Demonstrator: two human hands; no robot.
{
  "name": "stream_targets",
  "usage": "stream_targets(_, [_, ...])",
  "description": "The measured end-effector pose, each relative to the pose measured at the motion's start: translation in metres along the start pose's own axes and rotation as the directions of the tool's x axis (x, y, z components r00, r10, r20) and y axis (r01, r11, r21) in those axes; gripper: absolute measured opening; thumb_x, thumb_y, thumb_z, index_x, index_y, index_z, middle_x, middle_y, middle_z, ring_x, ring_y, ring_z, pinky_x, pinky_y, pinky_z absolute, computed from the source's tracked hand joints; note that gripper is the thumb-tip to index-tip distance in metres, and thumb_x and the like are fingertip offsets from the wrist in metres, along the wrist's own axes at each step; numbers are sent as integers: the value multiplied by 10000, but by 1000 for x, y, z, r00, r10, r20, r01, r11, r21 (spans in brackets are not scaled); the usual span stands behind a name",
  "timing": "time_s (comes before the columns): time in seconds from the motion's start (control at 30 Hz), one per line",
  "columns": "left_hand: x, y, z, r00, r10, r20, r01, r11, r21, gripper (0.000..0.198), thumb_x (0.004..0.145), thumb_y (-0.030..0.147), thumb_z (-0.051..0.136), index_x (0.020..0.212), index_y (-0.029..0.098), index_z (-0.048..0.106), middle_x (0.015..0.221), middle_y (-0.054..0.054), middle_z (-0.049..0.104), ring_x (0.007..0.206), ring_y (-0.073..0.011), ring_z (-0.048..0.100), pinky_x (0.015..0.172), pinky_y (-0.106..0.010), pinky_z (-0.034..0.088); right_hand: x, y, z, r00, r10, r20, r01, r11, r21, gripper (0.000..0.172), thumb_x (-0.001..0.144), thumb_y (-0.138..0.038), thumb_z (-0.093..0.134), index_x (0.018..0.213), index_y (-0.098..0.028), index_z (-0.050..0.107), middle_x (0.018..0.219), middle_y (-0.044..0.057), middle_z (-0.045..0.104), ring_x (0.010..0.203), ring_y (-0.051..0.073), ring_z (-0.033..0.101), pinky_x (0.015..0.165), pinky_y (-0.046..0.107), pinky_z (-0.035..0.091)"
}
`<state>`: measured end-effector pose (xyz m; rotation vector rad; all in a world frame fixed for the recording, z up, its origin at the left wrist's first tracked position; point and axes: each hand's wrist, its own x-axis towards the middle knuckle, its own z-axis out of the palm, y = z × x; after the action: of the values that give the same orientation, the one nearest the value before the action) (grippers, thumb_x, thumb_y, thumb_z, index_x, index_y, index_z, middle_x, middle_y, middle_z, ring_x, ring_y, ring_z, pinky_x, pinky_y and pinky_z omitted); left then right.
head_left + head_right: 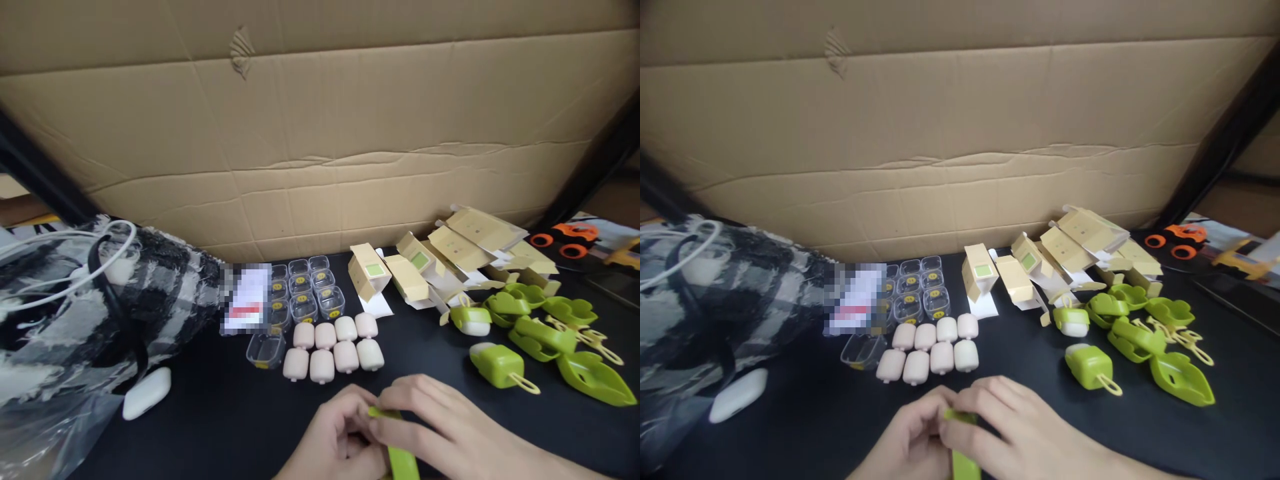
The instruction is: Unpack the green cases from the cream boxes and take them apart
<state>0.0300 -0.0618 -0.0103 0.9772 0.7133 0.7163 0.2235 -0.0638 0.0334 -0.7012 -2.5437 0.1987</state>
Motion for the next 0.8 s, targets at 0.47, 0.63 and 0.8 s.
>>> stream_targets(0.47, [-12,60,-9,845,514,144,-408,448,796,32,829,202,598,800,201,584,753,5,568,716,-134,523,663,-234,425,5,-2,21,908,395,142,-415,794,445,445,658,-234,796,993,-207,506,1119,52,583,1045,195,551,895,298,465])
stream_targets(0.63, [-10,51,-6,811,493,316,-474,236,848,75,813,234,615,773,172,603,734,-29,587,727,-168,558,674,-268,450,-1,-2,12,943,334,7,-283,787,548,161,850,-233,634,968,-206,528,952,24,626,884,130,602,803,229,477])
stream_targets(0.8, [-10,62,-6,840,296,455,-454,-77,887,309,742,310,698,984,142,606,868,-82,644,771,-215,590,667,-291,478,-2,3,3,965,261,7,-230,836,498,82,893,-245,588,834,-189,579,808,8,634,776,110,602,705,195,472])
